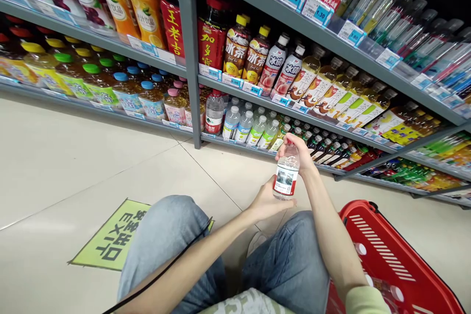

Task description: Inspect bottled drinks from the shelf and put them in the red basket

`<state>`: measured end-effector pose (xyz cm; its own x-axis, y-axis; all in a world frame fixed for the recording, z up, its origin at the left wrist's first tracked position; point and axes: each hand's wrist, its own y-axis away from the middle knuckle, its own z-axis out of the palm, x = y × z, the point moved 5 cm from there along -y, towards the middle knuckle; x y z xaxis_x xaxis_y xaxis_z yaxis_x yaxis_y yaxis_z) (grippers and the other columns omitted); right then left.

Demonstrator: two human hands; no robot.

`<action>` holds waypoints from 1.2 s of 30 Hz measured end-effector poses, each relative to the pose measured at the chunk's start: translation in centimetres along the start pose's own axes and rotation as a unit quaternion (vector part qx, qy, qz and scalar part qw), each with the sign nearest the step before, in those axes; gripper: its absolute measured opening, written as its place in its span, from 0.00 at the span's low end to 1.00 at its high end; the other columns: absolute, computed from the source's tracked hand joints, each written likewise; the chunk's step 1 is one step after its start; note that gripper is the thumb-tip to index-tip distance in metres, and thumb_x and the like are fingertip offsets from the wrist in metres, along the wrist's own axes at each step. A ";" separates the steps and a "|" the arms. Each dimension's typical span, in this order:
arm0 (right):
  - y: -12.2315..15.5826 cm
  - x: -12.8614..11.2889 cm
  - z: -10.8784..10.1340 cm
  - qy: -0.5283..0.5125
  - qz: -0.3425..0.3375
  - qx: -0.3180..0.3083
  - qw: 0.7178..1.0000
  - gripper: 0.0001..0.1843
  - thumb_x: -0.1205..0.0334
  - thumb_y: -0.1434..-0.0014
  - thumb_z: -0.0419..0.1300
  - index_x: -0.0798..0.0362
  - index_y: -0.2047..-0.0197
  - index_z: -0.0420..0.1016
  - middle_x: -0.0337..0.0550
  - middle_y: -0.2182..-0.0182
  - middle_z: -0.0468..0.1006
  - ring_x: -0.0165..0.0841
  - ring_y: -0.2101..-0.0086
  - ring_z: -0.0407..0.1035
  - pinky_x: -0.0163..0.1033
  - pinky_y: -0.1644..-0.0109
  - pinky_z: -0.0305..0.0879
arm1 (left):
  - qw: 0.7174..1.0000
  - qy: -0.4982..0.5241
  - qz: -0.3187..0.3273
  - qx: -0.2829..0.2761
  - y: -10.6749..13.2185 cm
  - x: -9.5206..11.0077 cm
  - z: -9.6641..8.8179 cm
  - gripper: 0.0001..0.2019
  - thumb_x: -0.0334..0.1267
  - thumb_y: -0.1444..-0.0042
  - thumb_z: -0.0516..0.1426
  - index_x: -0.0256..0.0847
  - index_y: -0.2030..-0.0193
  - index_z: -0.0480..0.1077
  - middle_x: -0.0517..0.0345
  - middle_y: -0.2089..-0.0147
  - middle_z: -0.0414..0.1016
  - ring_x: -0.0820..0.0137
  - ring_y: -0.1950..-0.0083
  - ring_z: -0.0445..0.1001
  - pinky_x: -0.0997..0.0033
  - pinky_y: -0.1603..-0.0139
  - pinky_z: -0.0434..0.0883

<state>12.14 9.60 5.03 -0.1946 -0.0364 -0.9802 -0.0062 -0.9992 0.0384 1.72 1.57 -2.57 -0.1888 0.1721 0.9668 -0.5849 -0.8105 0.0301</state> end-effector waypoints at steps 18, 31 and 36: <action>0.0 0.0 -0.4 0.007 -0.022 -0.015 1.000 0.16 0.50 0.43 0.64 0.51 0.73 0.66 0.40 0.83 0.75 0.36 0.81 0.72 0.37 0.76 0.67 | 1.000 -0.008 -0.012 -0.013 -0.1 0.1 0.2 0.19 0.36 0.58 0.68 0.39 0.60 0.65 0.62 0.67 0.71 0.72 0.68 0.67 0.72 0.66 0.64; -0.1 0.2 -0.6 0.011 -0.020 -0.009 1.000 0.16 0.50 0.43 0.64 0.50 0.72 0.66 0.40 0.83 0.76 0.37 0.81 0.73 0.37 0.76 0.68 | 1.000 0.001 -0.016 -0.021 0.0 0.2 0.2 0.19 0.34 0.58 0.67 0.39 0.61 0.64 0.63 0.68 0.69 0.73 0.69 0.65 0.72 0.67 0.64; -0.1 0.2 -0.7 0.010 -0.022 -0.011 1.000 0.16 0.49 0.43 0.64 0.50 0.72 0.66 0.39 0.83 0.76 0.36 0.81 0.72 0.37 0.76 0.68 | 1.000 0.004 -0.015 -0.022 -0.1 0.1 0.2 0.20 0.34 0.58 0.67 0.38 0.60 0.64 0.64 0.68 0.69 0.74 0.69 0.65 0.72 0.68 0.63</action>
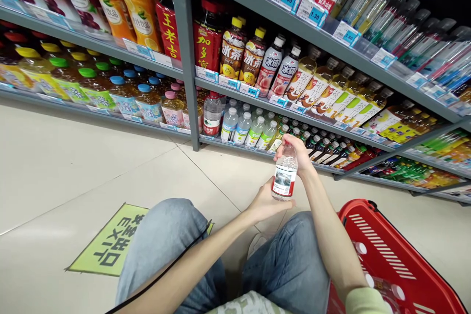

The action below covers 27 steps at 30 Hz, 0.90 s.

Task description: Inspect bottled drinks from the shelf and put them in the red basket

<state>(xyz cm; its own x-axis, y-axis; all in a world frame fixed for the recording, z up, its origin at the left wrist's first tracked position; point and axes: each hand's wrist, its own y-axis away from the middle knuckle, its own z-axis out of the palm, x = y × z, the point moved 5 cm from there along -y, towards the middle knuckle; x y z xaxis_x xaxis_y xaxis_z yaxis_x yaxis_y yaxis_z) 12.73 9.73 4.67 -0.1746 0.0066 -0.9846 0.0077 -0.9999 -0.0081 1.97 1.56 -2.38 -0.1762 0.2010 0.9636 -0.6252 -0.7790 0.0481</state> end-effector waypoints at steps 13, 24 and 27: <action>0.3 -0.5 0.8 -0.002 -0.011 -0.003 1.000 0.13 0.54 0.43 0.61 0.50 0.73 0.64 0.41 0.84 0.76 0.37 0.83 0.71 0.37 0.78 0.65 | 1.000 -0.003 0.012 -0.002 -0.1 -0.4 -0.1 0.19 0.33 0.57 0.67 0.39 0.61 0.63 0.65 0.69 0.68 0.75 0.70 0.63 0.73 0.69 0.61; 1.0 -1.8 1.6 -0.027 -0.065 -0.022 0.997 0.13 0.56 0.41 0.60 0.49 0.73 0.62 0.41 0.84 0.76 0.37 0.82 0.72 0.37 0.77 0.66 | 0.998 -0.048 0.030 -0.015 0.0 0.6 -0.8 0.20 0.32 0.57 0.67 0.40 0.60 0.62 0.66 0.69 0.66 0.75 0.70 0.62 0.73 0.69 0.61; 1.2 -2.1 1.7 -0.028 -0.070 -0.023 0.997 0.14 0.55 0.41 0.60 0.49 0.74 0.62 0.40 0.85 0.75 0.37 0.82 0.72 0.36 0.77 0.65 | 0.997 -0.059 0.033 -0.021 0.0 0.8 -0.8 0.20 0.33 0.57 0.67 0.40 0.61 0.62 0.65 0.69 0.66 0.75 0.70 0.63 0.73 0.69 0.61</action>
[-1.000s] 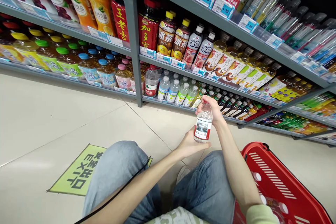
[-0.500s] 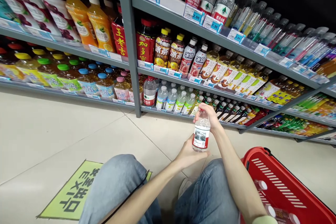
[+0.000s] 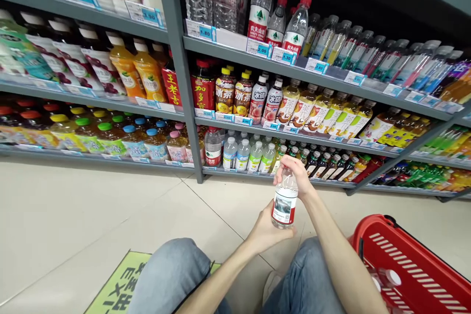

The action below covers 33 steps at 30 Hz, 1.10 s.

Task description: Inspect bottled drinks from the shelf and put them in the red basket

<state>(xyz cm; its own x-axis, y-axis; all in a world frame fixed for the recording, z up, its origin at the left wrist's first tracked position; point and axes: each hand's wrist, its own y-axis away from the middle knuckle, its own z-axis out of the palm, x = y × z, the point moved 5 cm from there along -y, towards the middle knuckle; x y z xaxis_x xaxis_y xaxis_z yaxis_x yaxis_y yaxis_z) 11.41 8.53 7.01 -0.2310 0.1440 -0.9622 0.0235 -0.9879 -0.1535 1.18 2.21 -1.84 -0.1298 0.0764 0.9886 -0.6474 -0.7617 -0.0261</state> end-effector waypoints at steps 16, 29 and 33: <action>1.2 -1.8 -0.3 -0.031 -0.097 0.180 0.978 0.16 0.52 0.44 0.64 0.49 0.74 0.64 0.38 0.83 0.77 0.36 0.81 0.72 0.38 0.75 0.67 | 0.973 -0.106 0.074 0.189 0.3 2.0 -2.7 0.33 0.29 0.60 0.66 0.41 0.44 0.62 0.51 0.49 0.72 0.62 0.51 0.73 0.64 0.50 0.69; 0.8 -1.2 0.4 -0.042 -0.023 0.117 0.992 0.12 0.54 0.45 0.64 0.49 0.71 0.66 0.38 0.79 0.78 0.38 0.75 0.75 0.39 0.72 0.69 | 0.973 -0.173 0.070 0.134 1.0 2.8 -2.4 0.21 0.35 0.54 0.65 0.41 0.54 0.66 0.58 0.63 0.76 0.67 0.66 0.73 0.69 0.63 0.69; 0.6 -1.1 -0.1 -0.019 0.020 0.037 0.999 0.13 0.54 0.47 0.64 0.49 0.71 0.64 0.39 0.81 0.77 0.38 0.78 0.73 0.38 0.74 0.66 | 0.995 -0.079 0.053 0.040 1.1 2.2 -0.7 0.16 0.38 0.53 0.66 0.40 0.60 0.66 0.61 0.69 0.73 0.71 0.71 0.68 0.72 0.69 0.64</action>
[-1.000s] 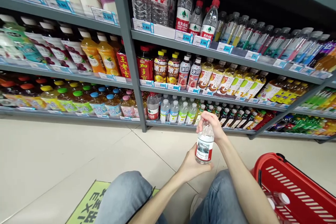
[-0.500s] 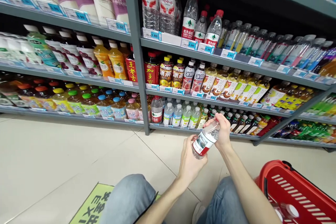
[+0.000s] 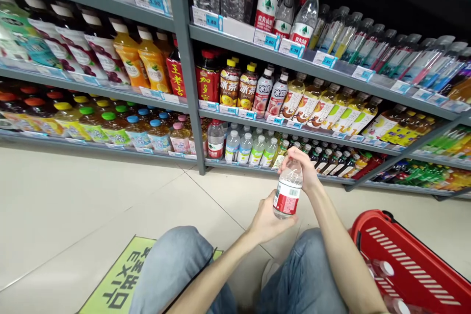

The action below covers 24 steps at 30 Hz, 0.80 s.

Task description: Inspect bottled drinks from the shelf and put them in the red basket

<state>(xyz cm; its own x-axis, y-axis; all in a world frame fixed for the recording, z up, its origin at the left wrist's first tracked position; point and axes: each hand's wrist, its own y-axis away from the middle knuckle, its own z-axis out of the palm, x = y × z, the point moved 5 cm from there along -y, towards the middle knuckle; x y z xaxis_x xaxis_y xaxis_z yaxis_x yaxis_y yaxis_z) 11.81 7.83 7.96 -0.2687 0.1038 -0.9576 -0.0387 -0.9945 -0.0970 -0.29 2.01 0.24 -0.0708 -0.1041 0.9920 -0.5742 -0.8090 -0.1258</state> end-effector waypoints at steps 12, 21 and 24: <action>0.6 -1.3 0.1 -0.078 -0.026 -0.015 0.997 0.19 0.46 0.44 0.55 0.47 0.79 0.58 0.35 0.89 0.62 0.34 0.84 0.62 0.40 0.74 0.64 | 0.933 0.262 -0.115 -0.218 1.0 -1.0 2.4 0.29 0.57 0.60 0.65 0.35 0.58 0.76 0.50 0.65 0.77 0.81 0.81 0.49 0.73 0.80 0.47; 1.2 -1.8 -0.2 -0.033 -0.042 0.027 0.998 0.24 0.43 0.42 0.56 0.46 0.80 0.53 0.33 0.92 0.58 0.32 0.87 0.57 0.39 0.79 0.64 | 0.927 0.291 -0.091 -0.218 0.3 -1.3 3.0 0.19 0.44 0.67 0.66 0.35 0.68 0.75 0.55 0.74 0.72 0.75 0.79 0.58 0.73 0.79 0.51; 1.2 -1.8 -0.2 -0.045 -0.046 0.020 0.998 0.24 0.46 0.41 0.56 0.47 0.81 0.53 0.33 0.92 0.58 0.31 0.87 0.57 0.38 0.79 0.64 | 0.928 0.289 -0.089 -0.216 0.0 -1.6 2.9 0.19 0.44 0.67 0.66 0.35 0.67 0.75 0.54 0.72 0.73 0.76 0.78 0.59 0.73 0.79 0.52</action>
<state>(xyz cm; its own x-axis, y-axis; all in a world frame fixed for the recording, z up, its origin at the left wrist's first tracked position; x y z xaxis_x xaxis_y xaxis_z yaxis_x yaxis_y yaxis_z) 12.47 6.49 9.46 -0.3474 0.1967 -0.9168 -0.1051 -0.9798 -0.1704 2.18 0.46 -1.37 -0.2971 0.4380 0.8484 -0.8834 -0.4634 -0.0701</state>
